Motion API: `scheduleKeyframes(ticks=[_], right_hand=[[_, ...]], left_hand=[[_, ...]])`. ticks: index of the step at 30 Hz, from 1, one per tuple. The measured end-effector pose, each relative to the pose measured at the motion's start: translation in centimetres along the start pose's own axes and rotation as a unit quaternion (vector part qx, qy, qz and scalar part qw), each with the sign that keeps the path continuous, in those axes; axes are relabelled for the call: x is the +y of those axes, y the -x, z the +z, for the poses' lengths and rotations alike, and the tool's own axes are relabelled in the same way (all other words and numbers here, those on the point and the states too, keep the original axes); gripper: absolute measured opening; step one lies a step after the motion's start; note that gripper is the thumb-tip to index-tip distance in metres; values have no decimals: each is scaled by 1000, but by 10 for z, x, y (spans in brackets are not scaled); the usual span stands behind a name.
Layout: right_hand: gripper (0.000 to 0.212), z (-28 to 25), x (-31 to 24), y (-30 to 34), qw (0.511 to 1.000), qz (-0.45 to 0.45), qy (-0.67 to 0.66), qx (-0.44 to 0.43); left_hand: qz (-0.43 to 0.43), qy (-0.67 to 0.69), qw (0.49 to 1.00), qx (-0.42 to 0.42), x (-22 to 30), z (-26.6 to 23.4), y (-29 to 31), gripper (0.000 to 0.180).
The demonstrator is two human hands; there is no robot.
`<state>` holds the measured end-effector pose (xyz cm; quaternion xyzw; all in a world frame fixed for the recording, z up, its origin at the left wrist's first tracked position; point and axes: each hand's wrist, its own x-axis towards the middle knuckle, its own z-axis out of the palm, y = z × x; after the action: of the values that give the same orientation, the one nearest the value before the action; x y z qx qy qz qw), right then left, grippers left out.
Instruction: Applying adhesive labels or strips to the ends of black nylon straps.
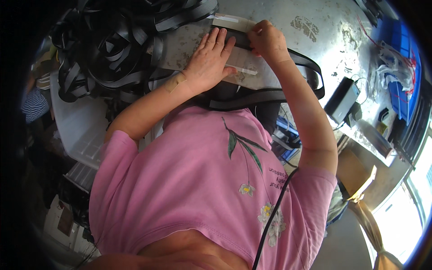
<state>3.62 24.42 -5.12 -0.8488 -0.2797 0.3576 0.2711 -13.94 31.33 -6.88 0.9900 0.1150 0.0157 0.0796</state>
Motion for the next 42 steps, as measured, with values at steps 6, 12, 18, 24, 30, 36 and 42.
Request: scheduleKeyframes(ticks=[6, 12, 18, 24, 30, 36, 42], right_hand=[[23, -5, 4, -4, 999, 6, -25, -26], [24, -3, 4, -6, 999, 9, -21, -31], [27, -2, 2, -6, 1000, 10, 5, -26], [27, -2, 3, -5, 1000, -10, 18, -19], [21, 0, 18, -9, 994, -81, 67, 1], [20, -17, 10, 9, 990, -46, -127, 35], [33, -29, 46, 28, 994, -73, -43, 68]], left_hand=[[15, 42, 998, 55, -12, -9, -14, 58], [-9, 44, 998, 46, -35, -18, -34, 38], [-121, 384, 914, 48, -37, -12, -48, 48], [-217, 700, 672, -103, -13, -18, -39, 35], [-175, 490, 854, -3, 6, 6, -38, 33], [-118, 313, 942, 13, 22, 6, -34, 50], [-114, 269, 956, -24, 31, -2, -34, 54]])
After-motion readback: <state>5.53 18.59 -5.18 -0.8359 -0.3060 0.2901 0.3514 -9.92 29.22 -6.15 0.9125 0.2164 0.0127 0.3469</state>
